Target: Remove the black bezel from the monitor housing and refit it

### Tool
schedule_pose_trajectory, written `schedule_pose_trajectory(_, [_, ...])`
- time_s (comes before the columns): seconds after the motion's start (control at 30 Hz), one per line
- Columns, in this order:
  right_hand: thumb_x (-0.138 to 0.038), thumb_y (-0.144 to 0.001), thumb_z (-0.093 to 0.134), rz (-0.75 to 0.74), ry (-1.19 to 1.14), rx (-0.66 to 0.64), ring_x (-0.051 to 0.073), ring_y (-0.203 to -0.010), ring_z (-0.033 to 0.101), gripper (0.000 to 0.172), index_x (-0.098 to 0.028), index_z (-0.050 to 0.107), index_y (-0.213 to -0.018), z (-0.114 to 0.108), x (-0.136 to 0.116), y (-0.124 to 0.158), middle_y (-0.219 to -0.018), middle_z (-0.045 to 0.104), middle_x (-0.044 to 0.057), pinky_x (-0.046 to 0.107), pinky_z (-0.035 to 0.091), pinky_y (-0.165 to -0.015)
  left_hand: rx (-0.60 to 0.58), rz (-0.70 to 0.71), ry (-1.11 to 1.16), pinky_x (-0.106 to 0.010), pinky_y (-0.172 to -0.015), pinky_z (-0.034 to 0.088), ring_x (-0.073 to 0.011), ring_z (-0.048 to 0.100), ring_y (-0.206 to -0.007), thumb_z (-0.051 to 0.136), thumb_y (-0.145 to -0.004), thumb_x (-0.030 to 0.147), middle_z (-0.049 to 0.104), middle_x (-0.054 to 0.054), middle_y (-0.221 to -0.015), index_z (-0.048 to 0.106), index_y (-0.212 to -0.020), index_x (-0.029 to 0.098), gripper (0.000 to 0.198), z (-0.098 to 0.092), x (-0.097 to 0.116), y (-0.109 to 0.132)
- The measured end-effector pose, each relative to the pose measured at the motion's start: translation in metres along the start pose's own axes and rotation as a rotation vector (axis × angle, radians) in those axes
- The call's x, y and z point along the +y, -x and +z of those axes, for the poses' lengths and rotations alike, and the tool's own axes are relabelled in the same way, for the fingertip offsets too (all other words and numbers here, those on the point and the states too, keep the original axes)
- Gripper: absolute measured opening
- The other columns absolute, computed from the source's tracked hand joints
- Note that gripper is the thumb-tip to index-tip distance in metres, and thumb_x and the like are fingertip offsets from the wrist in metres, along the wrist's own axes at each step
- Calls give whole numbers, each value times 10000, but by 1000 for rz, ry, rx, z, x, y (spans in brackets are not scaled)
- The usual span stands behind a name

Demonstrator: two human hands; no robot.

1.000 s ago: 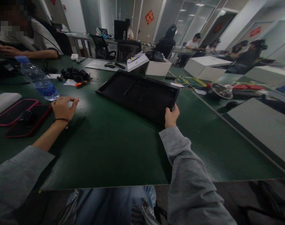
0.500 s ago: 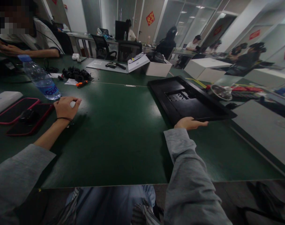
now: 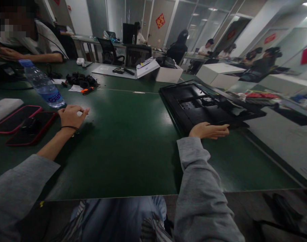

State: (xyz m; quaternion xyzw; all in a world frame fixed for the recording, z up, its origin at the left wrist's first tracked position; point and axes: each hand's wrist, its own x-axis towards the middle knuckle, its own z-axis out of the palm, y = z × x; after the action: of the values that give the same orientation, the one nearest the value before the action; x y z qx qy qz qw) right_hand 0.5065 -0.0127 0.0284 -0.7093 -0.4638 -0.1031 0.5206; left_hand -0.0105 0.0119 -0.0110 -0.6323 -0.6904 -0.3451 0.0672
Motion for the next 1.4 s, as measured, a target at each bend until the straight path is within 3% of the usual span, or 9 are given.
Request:
schedule_pose_trajectory(0.13, [-320,-950,483,-103,21,-27,389,-1523,336,634,-205,421,-1570,4,-5,4,-1648,293,223,598,355,-1161,-7,13,5,-548,-1082,257,-330,583,-1167,554,-940,502,744,-96,-974,652,-697,251,362,-2,3,1])
schedule_pose_trajectory(0.33, [-296,-1033,250,-195,117,247,334,-1563,292,641,-68,277,-1632,22,-1,5,-1652,309,268,575,205,-1258,-13,43,19,-566,-1100,219,-318,586,-1154,501,-976,485,761,-84,-950,641,-627,251,443,-6,6,3])
schedule_pose_trajectory(0.43, [-383,-1041,287,-321,124,113,336,-1510,378,651,-106,314,-1629,30,-8,10,-1603,415,232,596,217,-1260,-32,38,30,-576,-1098,211,-327,576,-1172,475,-986,472,765,-90,-955,666,-648,255,445,-7,8,3])
schedule_pose_trajectory(0.67, [-450,-1041,273,-293,-23,32,340,-1404,502,687,-271,149,-1693,29,-42,25,-1679,309,122,626,333,-1211,73,-47,66,-537,-1084,284,-352,533,-1297,475,-995,497,688,-129,-1306,654,-1270,275,396,-10,9,1])
schedule_pose_trajectory(0.8, [-430,-1045,271,-223,-246,-35,282,-1200,642,716,-284,19,-1700,35,-38,26,-1402,581,128,518,484,-1118,192,-74,50,-546,-1122,284,-369,450,-1412,513,-972,572,527,-189,-1530,436,-1524,194,674,-12,9,1])
schedule_pose_trajectory(0.93, [-466,-1046,263,-129,-232,-127,233,-979,710,718,-217,89,-1697,46,-24,28,-1099,682,99,455,558,-1013,210,-62,68,-538,-1122,292,-349,420,-1452,472,-981,623,476,-192,-1567,368,-1563,109,784,-14,9,2])
schedule_pose_trajectory(1.07, [-448,-1036,298,-86,-184,-197,270,-1072,717,704,-216,151,-1685,57,-13,28,-1191,682,135,512,542,-1024,115,-73,142,-524,-1086,360,-316,551,-1341,445,-998,535,561,-149,-1491,485,-1487,174,609,-10,4,1])
schedule_pose_trajectory(1.17, [-426,-1002,405,-112,-205,-205,313,-1259,642,679,-226,287,-1640,63,-3,23,-1404,610,163,562,491,-1094,64,-54,205,-478,-1067,435,-283,648,-1214,484,-966,330,602,-143,-1467,370,-1574,234,626,-1,-6,-3])
schedule_pose_trajectory(1.4, [-323,-875,574,-137,-164,-405,318,-1269,632,614,-118,544,-1452,82,24,15,-1379,651,199,539,440,-1158,-95,-141,166,-519,-1155,409,-324,558,-1360,424,-940,138,558,-187,-1522,331,-1611,138,678,9,-18,-8])
